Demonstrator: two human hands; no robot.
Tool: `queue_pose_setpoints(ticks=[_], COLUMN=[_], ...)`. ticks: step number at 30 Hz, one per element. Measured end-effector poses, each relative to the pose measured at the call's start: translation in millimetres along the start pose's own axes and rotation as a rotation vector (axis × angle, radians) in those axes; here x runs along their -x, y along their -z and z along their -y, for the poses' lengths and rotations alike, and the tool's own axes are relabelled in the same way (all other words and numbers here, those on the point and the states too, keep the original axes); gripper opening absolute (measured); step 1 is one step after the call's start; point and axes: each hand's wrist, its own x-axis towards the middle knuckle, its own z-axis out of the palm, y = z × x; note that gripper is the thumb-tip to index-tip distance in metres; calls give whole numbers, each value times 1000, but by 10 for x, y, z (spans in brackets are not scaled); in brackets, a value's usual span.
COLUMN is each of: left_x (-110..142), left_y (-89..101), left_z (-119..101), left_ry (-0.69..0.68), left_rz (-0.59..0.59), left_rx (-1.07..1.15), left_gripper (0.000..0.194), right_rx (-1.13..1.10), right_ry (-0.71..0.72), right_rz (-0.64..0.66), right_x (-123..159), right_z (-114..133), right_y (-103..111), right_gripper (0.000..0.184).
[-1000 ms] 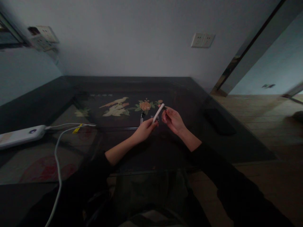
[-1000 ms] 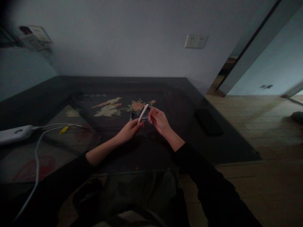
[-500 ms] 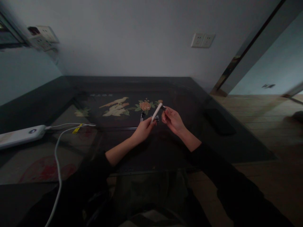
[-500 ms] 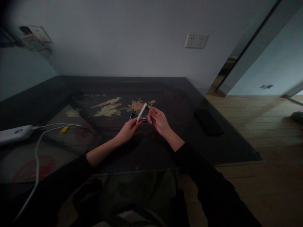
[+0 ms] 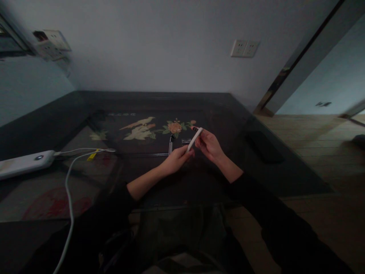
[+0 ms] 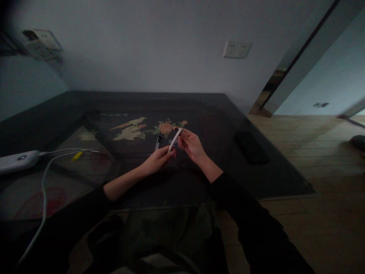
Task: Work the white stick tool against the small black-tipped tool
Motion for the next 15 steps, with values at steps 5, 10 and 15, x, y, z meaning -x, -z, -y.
queue_pose_setpoints(ticks=[5, 10, 15], left_x=[-35, -73, -94], left_y=[26, 56, 85], left_z=[29, 75, 97], left_ry=[44, 65, 82], left_rz=[-24, -68, -114], left_rx=[26, 0, -20], left_gripper=[27, 26, 24], right_rx=[-8, -2, 8], right_ry=[14, 23, 30], right_rz=[12, 13, 5], right_x=[9, 11, -1], right_z=[4, 8, 6], right_y=[7, 16, 22], right_gripper=[45, 42, 42])
